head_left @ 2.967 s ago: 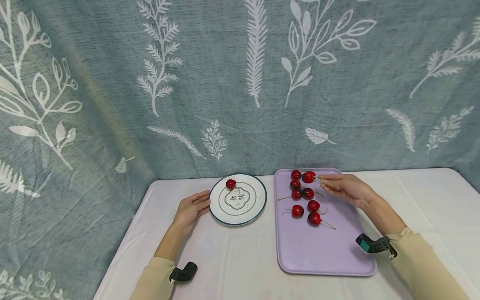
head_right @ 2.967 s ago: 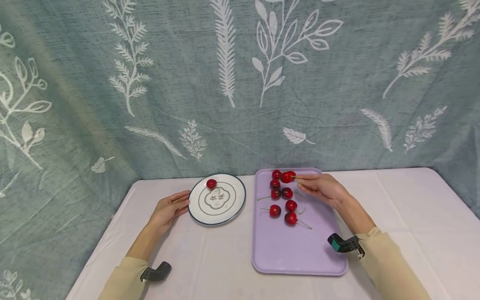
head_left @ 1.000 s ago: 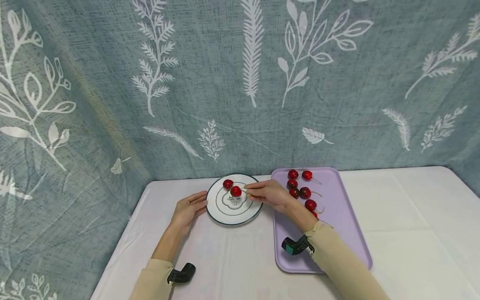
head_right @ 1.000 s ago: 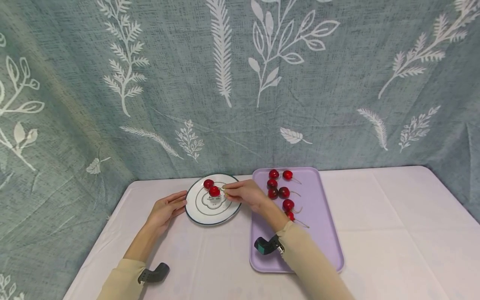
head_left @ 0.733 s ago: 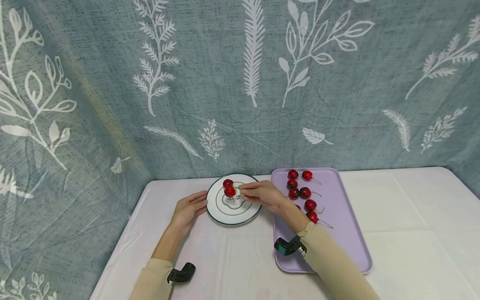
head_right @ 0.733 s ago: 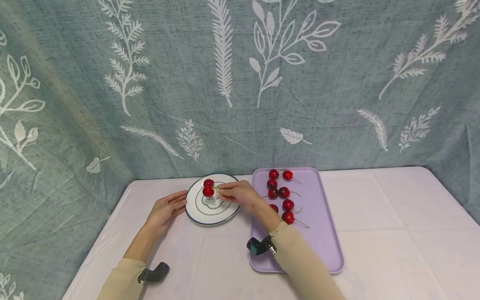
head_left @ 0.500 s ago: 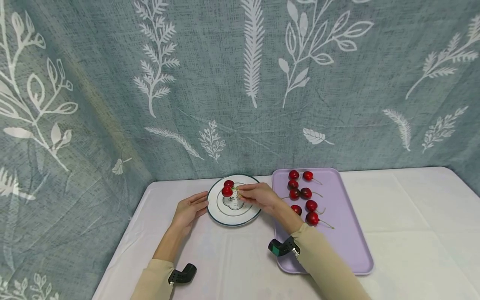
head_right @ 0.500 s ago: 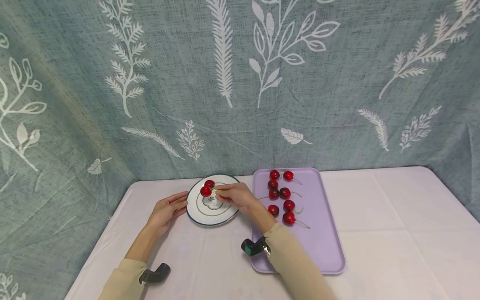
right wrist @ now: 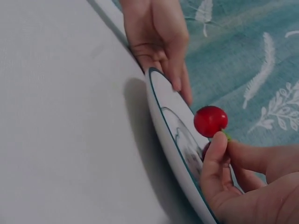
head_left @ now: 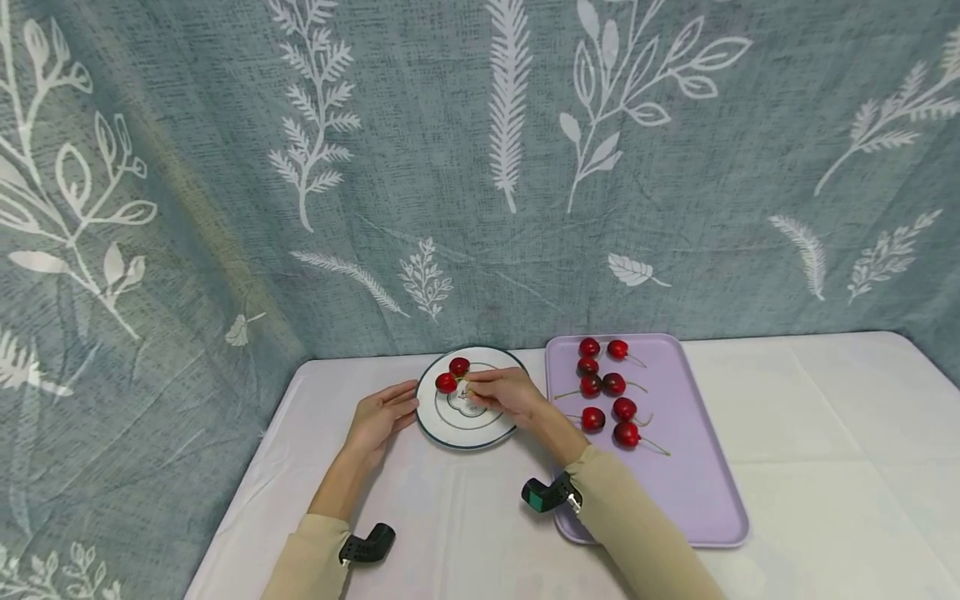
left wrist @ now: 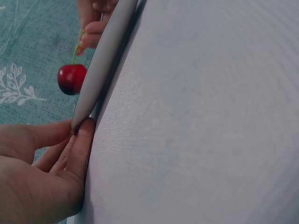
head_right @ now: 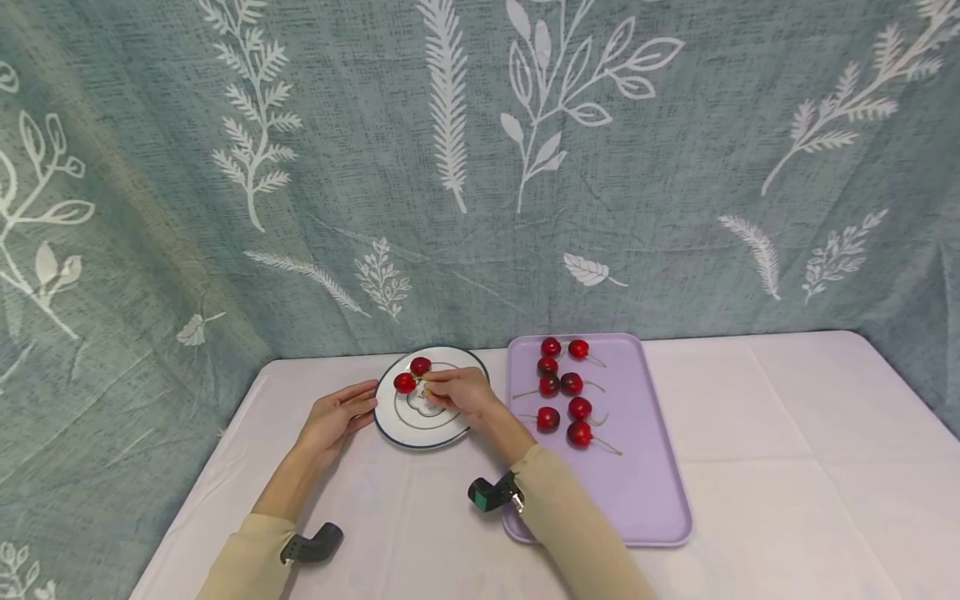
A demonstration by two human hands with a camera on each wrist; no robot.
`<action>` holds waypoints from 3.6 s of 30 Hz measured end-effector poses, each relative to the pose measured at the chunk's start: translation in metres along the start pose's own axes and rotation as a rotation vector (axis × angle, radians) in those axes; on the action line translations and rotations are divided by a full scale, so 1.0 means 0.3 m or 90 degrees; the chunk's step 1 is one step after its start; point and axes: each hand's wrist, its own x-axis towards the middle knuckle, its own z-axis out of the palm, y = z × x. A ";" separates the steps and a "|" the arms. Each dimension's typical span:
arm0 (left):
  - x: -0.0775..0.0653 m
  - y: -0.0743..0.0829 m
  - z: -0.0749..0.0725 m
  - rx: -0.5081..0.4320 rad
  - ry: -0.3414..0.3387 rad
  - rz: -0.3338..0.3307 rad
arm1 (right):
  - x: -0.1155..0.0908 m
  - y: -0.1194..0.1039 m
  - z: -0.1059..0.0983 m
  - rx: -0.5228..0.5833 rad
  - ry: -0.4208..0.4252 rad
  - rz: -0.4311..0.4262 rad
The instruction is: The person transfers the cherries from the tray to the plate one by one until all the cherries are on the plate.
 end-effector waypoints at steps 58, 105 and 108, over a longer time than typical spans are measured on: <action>-0.005 0.001 0.002 0.001 0.015 -0.013 | -0.109 -0.160 0.007 -0.288 -0.027 -0.108; 0.006 0.005 0.021 -0.005 0.018 -0.012 | -0.310 -0.227 -0.414 -0.546 0.025 -0.263; 0.007 0.008 0.022 0.000 0.022 -0.014 | -0.331 -0.224 -0.453 -0.566 0.022 -0.263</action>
